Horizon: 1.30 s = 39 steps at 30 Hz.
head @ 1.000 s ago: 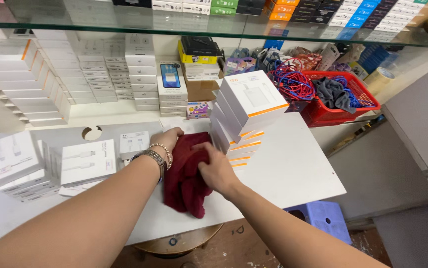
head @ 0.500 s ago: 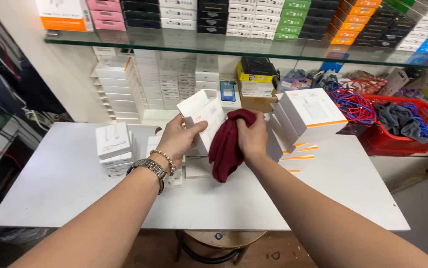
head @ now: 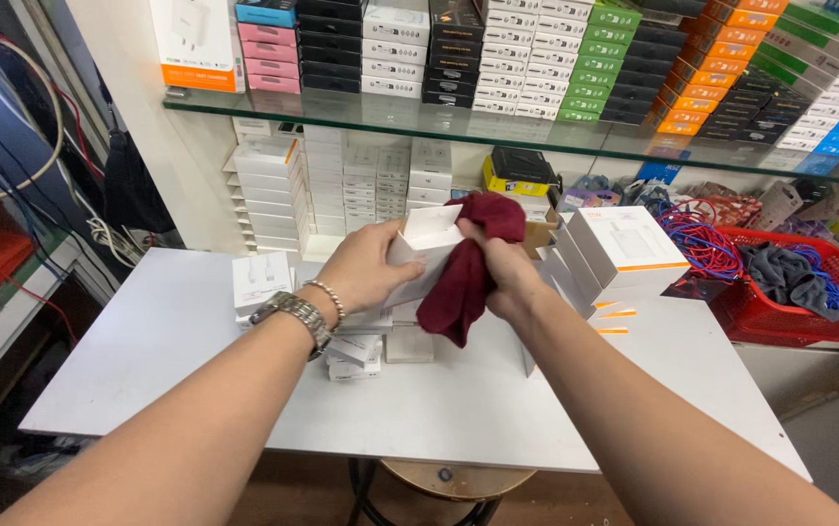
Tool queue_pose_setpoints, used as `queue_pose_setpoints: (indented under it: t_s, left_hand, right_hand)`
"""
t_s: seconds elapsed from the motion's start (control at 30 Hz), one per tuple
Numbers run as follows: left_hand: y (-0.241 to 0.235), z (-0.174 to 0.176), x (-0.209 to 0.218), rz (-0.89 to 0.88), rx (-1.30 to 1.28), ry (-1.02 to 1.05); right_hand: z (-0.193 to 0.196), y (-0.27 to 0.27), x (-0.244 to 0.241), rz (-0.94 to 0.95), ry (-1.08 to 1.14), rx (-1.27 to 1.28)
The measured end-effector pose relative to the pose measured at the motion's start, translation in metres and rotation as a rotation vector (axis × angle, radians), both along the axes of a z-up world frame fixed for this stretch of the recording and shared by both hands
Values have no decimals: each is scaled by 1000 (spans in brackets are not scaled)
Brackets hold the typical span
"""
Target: The person wipes the surfaces of small white product boxes with a maroon cloth, then places each box onto a glass shelf. The action is repeated for multiple boxes in a consistent sequence.
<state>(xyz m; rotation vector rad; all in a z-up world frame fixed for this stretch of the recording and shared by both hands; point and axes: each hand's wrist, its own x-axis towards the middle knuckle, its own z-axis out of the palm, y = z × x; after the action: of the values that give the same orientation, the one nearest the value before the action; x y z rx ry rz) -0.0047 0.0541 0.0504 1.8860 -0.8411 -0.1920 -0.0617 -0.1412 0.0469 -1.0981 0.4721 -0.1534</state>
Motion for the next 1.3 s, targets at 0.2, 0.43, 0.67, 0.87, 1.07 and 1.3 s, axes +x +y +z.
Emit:
queue_pose_setpoints:
  t_s: [0.2,0.43,0.67,0.87,1.07,1.3]
  left_hand:
    - [-2,9,12,-12,-347,599]
    - [-21,-20,25,277,-744,1123]
    - [-47,-32,28,660,-922,1243]
    - [-46,-25,23,563,-737,1324]
    - [-47,-38,20,412,-992,1322]
    - [-61,-31,2,573,-728,800]
  right_hand:
    - [8,13,-28,273,-175,190]
    - [13,37,-31,74,-197,145]
    - [-11,76,-20,-236,-353,-16]
    - [0,55,-11,-245,-207,-152]
    - [18,34,-23,-80,-201,271]
    - [7,32,-40,231,-278,604]
